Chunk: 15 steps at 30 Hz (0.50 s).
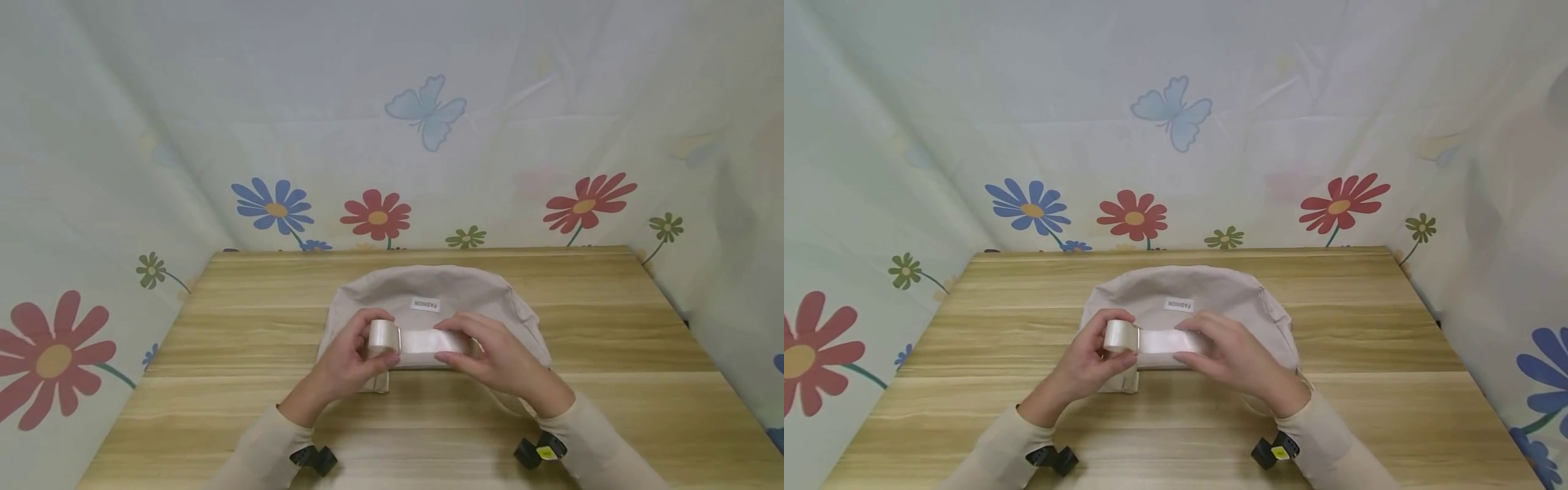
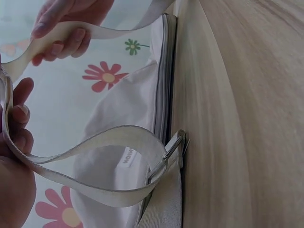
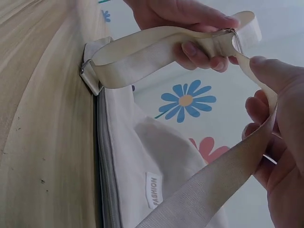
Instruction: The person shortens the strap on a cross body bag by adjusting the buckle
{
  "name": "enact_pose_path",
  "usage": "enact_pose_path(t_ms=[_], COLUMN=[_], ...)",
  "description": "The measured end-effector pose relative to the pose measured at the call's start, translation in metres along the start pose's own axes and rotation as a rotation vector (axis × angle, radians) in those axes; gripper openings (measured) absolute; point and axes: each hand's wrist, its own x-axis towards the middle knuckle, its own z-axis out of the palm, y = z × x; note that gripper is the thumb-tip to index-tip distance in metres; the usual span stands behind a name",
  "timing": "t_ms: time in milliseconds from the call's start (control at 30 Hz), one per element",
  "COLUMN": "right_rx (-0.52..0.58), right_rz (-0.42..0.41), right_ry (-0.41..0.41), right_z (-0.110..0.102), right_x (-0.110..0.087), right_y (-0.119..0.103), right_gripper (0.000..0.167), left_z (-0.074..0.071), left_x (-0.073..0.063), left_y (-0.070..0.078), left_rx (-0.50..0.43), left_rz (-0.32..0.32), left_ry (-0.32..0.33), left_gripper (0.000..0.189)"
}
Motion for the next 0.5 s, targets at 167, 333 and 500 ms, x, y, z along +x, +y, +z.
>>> enact_pose_path(t_ms=[167,333,500], right_rx=[0.022,0.043,0.013], right_rz=[0.015,0.038,0.024], right_ry=[0.014,0.007,-0.009], right_z=[0.006,0.012,0.016], right_x=[-0.001,-0.001,0.0], right_y=[0.0,0.001,0.002], right_gripper=[0.041,0.041,0.042], left_z=[0.0,0.0,0.001], left_x=[0.0,0.001,0.0], left_y=[-0.001,-0.002,-0.001], left_rx=[-0.048,-0.108,-0.195], left_rz=[-0.021,0.027,0.028], left_ry=[0.001,0.018,0.027], left_gripper=[0.049,0.046,0.049])
